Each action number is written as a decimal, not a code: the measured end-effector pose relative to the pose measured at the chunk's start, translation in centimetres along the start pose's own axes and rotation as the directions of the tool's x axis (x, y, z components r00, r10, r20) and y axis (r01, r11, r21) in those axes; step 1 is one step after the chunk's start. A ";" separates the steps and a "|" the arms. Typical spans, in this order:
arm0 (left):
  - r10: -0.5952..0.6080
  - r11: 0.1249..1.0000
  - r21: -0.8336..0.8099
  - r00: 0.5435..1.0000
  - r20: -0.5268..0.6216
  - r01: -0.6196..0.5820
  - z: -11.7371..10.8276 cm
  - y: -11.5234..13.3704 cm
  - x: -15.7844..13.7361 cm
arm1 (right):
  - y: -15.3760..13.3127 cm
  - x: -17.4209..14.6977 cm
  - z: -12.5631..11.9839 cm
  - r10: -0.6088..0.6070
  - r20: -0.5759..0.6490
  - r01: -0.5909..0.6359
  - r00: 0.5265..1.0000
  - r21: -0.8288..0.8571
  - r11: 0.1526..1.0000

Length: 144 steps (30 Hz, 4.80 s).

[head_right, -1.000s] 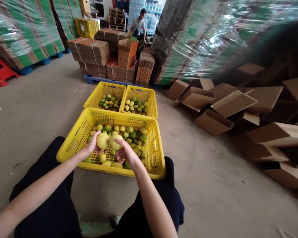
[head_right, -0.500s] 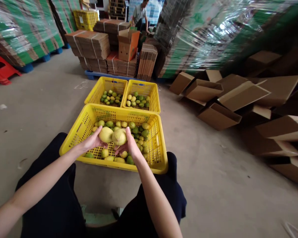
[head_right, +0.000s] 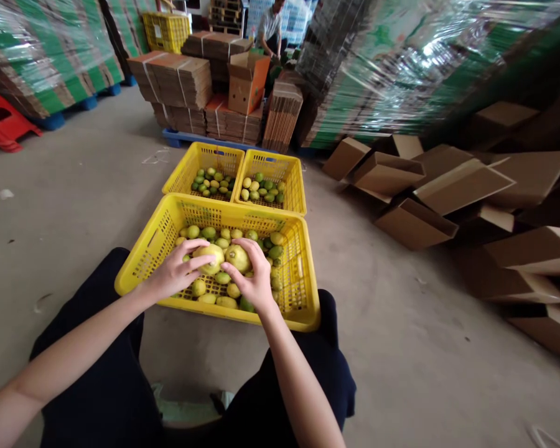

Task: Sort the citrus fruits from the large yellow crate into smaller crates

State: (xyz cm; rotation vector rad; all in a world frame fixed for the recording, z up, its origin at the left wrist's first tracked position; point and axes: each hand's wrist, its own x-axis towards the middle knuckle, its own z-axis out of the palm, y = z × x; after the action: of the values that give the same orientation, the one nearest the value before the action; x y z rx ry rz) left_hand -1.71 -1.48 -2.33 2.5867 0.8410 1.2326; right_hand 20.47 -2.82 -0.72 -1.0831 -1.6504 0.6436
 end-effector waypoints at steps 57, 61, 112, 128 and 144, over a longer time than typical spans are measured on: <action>-0.593 0.036 -0.790 0.650 0.476 0.612 1.5 -0.3 0.9 | 0.0 1.2 0.9 0.757 0.276 -0.663 0.592 0.700 0.264; -0.614 -0.091 -0.750 0.556 0.560 0.655 2.4 0.3 0.8 | 0.2 1.0 1.6 0.823 0.305 -0.700 0.479 0.698 0.149; -0.772 -0.553 -0.773 0.159 0.616 0.311 -1.0 2.2 3.6 | -4.6 -0.9 0.2 0.874 0.371 -0.587 0.315 0.799 -0.128; -0.756 -0.590 -0.765 0.156 0.636 0.258 0.0 3.2 5.0 | -5.0 1.1 1.6 0.817 0.399 -0.492 0.415 0.855 -0.168; -0.802 -0.142 -0.869 0.459 0.382 0.474 0.3 4.2 3.2 | -4.5 -0.9 1.8 0.711 0.417 -0.588 0.567 0.808 -0.005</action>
State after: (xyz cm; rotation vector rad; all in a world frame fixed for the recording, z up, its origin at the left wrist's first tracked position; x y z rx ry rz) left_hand 1.89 -3.15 1.13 0.6848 0.8640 1.1298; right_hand 17.33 -5.46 1.98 -0.8999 -0.2441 1.8385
